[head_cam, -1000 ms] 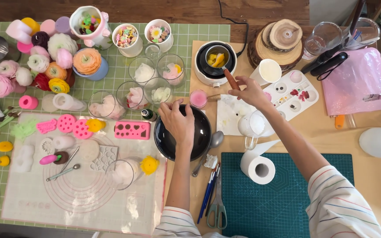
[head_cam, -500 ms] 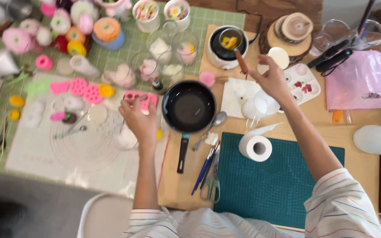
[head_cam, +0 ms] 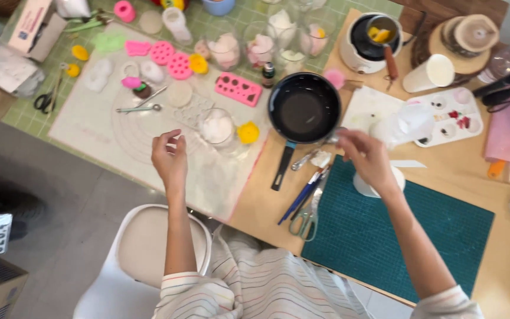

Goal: The recorder is seen assembling wax flower petals and putting them together to form a candle flower.

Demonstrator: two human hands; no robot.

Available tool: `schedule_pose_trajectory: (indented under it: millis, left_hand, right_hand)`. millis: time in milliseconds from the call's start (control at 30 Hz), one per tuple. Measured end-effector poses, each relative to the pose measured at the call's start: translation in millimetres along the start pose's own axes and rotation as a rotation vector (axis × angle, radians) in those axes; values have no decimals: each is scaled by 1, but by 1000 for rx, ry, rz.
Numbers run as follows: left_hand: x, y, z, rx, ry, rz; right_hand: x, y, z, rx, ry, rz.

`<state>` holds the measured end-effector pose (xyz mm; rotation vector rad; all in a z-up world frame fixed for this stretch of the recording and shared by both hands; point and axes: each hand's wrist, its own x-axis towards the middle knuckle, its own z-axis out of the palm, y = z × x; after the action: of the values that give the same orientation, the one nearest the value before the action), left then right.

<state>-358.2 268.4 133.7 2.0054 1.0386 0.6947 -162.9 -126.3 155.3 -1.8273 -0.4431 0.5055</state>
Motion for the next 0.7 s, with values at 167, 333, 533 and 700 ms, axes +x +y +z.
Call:
schedule_pose_trajectory:
  millis: [167, 333, 533, 700]
  left_hand:
    - [44, -46, -9, -103, -82, -24]
    - [124, -88, -19, -146, -219, -49]
    - [184, -125, -18, -50, -471, 69]
    - [174, -133, -10, -50, -696, 81]
  right_hand:
    - [-25, 12, 83, 53, -12, 68]
    - [-15, 15, 189, 120, 46, 179]
    - [21, 42, 300, 22, 76, 314]
    - [28, 104, 340, -41, 553, 301]
